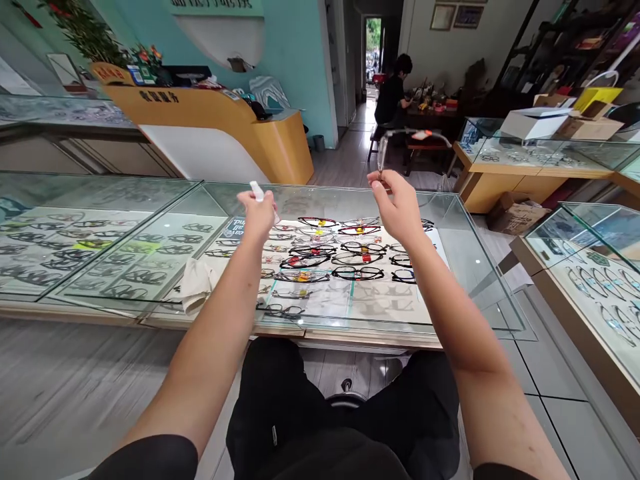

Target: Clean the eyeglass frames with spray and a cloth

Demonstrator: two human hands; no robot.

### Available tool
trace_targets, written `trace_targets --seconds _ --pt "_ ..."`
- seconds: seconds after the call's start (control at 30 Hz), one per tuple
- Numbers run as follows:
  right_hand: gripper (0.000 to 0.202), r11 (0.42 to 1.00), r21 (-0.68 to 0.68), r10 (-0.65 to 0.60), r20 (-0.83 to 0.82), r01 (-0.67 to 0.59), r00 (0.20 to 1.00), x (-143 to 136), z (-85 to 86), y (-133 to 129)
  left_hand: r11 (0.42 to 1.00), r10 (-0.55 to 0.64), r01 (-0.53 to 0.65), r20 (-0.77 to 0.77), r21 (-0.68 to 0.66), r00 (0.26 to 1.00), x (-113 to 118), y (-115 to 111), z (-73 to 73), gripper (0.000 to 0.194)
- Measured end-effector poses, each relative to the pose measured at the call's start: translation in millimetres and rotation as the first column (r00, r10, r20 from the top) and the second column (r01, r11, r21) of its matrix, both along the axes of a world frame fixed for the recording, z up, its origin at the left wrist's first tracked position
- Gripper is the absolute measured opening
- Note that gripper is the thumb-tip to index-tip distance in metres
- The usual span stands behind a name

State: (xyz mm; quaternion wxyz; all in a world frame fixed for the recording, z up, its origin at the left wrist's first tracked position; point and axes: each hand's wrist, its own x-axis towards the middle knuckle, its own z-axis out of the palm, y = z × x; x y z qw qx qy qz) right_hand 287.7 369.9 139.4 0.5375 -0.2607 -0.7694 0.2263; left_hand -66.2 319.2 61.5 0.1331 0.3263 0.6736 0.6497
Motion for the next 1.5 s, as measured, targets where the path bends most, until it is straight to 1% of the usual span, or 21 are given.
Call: trace_targets --seconds 0.07,0.13,0.23,0.3,0.37,0.4,0.47,0.5,0.53,0.57,0.7,0.8,0.87,0.93,1.03,1.1,1.17,1.27,1.33,1.4,1.5 --pt "0.025 0.995 -0.017 0.096 -0.013 -0.096 0.995 1.3 26.6 1.5 0.976 -0.210 0.208 0.034 0.063 0.977 17.0 4.5 32.0 0.048" --pt "0.026 0.982 -0.015 0.188 -0.045 -0.188 0.981 1.7 53.3 -0.3 0.864 -0.486 0.482 -0.007 0.143 0.874 40.6 6.9 67.4 0.053" --pt "0.029 0.964 -0.018 0.264 -0.085 -0.266 0.961 2.1 85.4 -11.6 0.704 -0.680 0.658 -0.011 0.268 0.733 83.0 4.0 117.7 0.059" --pt "0.032 0.956 -0.044 0.284 -0.110 -0.290 0.953 3.5 97.4 -22.7 0.632 -0.736 0.707 -0.040 0.317 0.676 109.3 -2.0 143.1 0.062" --pt "0.032 0.945 -0.091 0.302 -0.137 -0.315 0.943 6.0 101.4 -33.1 0.568 -0.788 0.762 -0.063 0.312 0.613 128.1 -9.3 159.2 0.066" --pt "0.030 0.936 -0.118 0.313 -0.150 -0.331 0.938 7.2 100.9 -37.2 0.519 -0.826 0.801 -0.065 0.300 0.559 133.9 -12.4 163.7 0.071" --pt "0.027 0.912 -0.179 0.341 -0.174 -0.370 0.924 9.0 96.7 -42.1 0.420 -0.894 0.868 -0.047 0.265 0.447 137.8 -15.4 166.3 0.083" --pt "0.026 0.895 -0.210 0.358 -0.186 -0.393 0.915 8.9 93.6 -42.9 0.393 -0.911 0.885 -0.030 0.249 0.412 136.6 -15.1 165.0 0.087" --pt "0.026 0.875 -0.245 0.377 -0.198 -0.418 0.905 8.0 90.3 -42.6 0.388 -0.916 0.892 -0.011 0.234 0.401 133.8 -13.4 162.5 0.090" --pt "0.028 0.850 -0.282 0.399 -0.209 -0.446 0.893 6.0 86.9 -41.4 0.404 -0.911 0.889 0.009 0.217 0.412 129.9 -10.8 159.0 0.091" --pt "0.033 0.709 -0.425 0.506 -0.249 -0.563 0.826 -11.6 74.0 -34.7 0.525 -0.850 0.834 0.046 0.172 0.525 113.4 2.7 144.3 0.090" --pt "0.034 0.606 -0.483 0.566 -0.297 -0.632 0.769 -28.0 66.5 -34.6 0.621 -0.775 0.757 0.015 0.205 0.632 108.7 8.6 139.6 0.089" --pt "0.034 0.558 -0.509 0.579 -0.327 -0.656 0.746 -36.0 63.0 -36.8 0.659 -0.732 0.712 -0.015 0.242 0.682 110.1 10.6 139.5 0.087" --pt "0.034 0.536 -0.529 0.570 -0.349 -0.658 0.744 -40.8 60.5 -38.6 0.670 -0.712 0.694 -0.037 0.266 0.701 113.2 12.5 139.4 0.086" --pt "0.032 0.527 -0.539 0.546 -0.376 -0.657 0.748 -43.4 58.6 -38.4 0.690 -0.681 0.666 -0.056 0.285 0.730 116.9 16.5 135.8 0.085" --pt "0.030 0.506 -0.546 0.535 -0.409 -0.668 0.740 -44.2 57.9 -36.5 0.731 -0.618 0.616 -0.097 0.293 0.780 117.6 19.3 131.7 0.082" --pt "0.031 0.466 -0.563 0.526 -0.444 -0.682 0.725 -45.8 56.6 -34.5 0.784 -0.533 0.559 -0.170 0.270 0.829 117.1 20.9 128.0 0.080" --pt "0.033 0.400 -0.601 0.528 -0.467 -0.692 0.710 -50.4 53.0 -32.2 0.856 -0.428 0.484 -0.277 0.182 0.860 115.9 20.0 126.1 0.080" --pt "0.032 0.378 -0.614 0.529 -0.471 -0.693 0.706 -53.8 50.0 -31.5 0.888 -0.383 0.439 -0.309 0.135 0.870 115.5 18.5 126.5 0.080" --pt "0.031 0.373 -0.618 0.521 -0.478 -0.692 0.707 -56.4 47.9 -31.7 0.901 -0.371 0.420 -0.313 0.106 0.874 115.4 17.7 126.8 0.080" --pt "0.030 0.352 -0.628 0.504 -0.497 -0.694 0.706 -57.4 48.1 -33.3 0.894 -0.391 0.436 -0.295 0.105 0.872 115.4 18.2 125.8 0.077"
